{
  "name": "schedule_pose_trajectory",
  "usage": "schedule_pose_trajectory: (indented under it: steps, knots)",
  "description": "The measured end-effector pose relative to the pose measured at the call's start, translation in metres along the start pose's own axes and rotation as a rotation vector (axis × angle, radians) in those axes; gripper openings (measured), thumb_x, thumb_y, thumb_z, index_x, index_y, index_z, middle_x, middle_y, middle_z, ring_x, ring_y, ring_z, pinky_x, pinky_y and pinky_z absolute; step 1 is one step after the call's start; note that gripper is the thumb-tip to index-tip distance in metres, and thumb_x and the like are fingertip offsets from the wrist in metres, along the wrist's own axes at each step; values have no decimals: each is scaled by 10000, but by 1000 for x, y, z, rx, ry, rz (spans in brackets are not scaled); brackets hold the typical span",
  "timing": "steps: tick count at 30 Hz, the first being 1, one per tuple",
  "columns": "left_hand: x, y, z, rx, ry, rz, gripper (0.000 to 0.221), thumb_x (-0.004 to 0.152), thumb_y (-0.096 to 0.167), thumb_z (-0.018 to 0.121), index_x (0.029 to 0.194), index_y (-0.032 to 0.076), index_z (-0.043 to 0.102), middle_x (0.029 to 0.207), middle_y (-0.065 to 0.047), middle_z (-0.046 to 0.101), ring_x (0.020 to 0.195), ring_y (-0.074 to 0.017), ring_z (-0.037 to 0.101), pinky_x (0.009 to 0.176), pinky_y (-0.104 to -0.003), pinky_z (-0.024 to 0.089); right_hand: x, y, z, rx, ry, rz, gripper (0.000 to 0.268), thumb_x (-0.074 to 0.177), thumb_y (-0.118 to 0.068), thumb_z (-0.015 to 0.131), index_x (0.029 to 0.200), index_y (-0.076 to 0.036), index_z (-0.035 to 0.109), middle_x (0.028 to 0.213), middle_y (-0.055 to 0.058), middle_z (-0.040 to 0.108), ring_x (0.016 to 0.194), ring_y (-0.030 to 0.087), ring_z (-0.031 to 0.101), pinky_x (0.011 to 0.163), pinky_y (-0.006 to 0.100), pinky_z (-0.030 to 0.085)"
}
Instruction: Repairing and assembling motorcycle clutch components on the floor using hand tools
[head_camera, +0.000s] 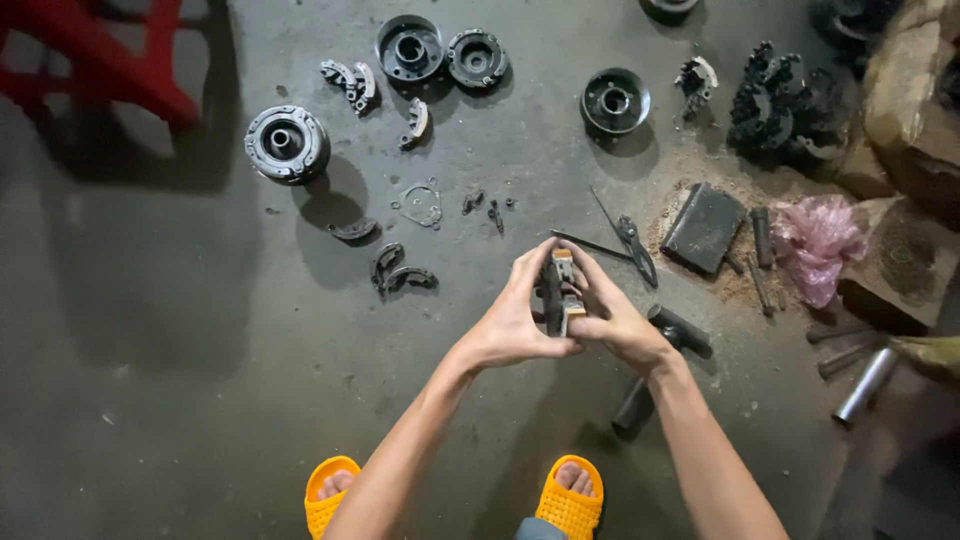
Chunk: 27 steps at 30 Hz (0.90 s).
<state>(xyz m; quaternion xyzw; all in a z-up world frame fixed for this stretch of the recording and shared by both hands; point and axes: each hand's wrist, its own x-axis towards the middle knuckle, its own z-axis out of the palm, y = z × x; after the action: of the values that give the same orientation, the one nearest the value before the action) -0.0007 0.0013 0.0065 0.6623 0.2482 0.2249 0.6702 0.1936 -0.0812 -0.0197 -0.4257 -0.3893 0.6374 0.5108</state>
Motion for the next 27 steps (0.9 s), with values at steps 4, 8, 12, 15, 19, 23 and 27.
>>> schedule_pose_trajectory:
  steps: [4, 8, 12, 15, 19, 23, 27]
  knots:
    - [-3, -14, -7, -44, 6, -22, 1328, 563, 321, 952, 1639, 97, 206, 1575, -258, 311, 1469, -472, 338, 1160, -598, 393, 4, 7, 15, 69, 46, -3, 1209, 658, -207, 916, 1631, -141, 201, 1546, 140, 409, 1312, 266, 492, 853, 536, 625]
    - [-7, -12, -4, -82, 51, -20, 1249, 542, 305, 955, 1615, 178, 329, 1578, -155, 363, 1458, -386, 391, 1163, -544, 417, 6, 5, 25, 14, 85, -43, 1204, 647, -270, 920, 1616, -98, 225, 1543, 134, 411, 1296, 243, 508, 931, 485, 609]
    - [-10, -24, 2, -236, 108, -66, 1112, 570, 218, 971, 1546, 207, 438, 1541, -127, 382, 1351, -471, 449, 965, -590, 547, 6, 0, 31, -93, 221, -1, 1064, 602, -243, 889, 1551, -106, 427, 1400, 141, 583, 1206, 254, 606, 980, 420, 539]
    - [-15, -34, 2, -330, 133, -99, 1115, 581, 174, 972, 1553, 200, 427, 1567, -137, 359, 1378, -481, 420, 981, -599, 534, 10, 16, 24, -141, 234, 65, 1054, 607, -234, 895, 1551, -117, 442, 1384, 179, 601, 1202, 304, 621, 964, 467, 544]
    - [-19, -45, -25, -217, 166, -159, 1098, 709, 116, 873, 1615, 82, 254, 1642, -334, 114, 1434, -635, 242, 1052, -715, 451, 35, 22, 44, -589, 340, 188, 984, 675, -279, 928, 1542, -175, 474, 1425, 251, 592, 1380, 407, 521, 1147, 527, 400]
    - [-29, -102, -41, 271, 349, -90, 982, 675, 110, 842, 1531, -23, 378, 1489, -380, 350, 1375, -609, 382, 1104, -673, 418, 82, 70, 51, -1194, 368, 198, 957, 662, -398, 815, 1511, -117, 475, 1453, 222, 473, 1271, 511, 544, 999, 657, 509]
    - [-28, -131, -33, 325, 478, -353, 669, 781, 65, 653, 1433, 1, 520, 1269, -244, 550, 1194, -454, 604, 1023, -534, 510, 110, 85, 65, -1599, 284, 335, 977, 726, -473, 815, 1548, -112, 429, 1436, 245, 439, 1256, 483, 511, 955, 640, 492]
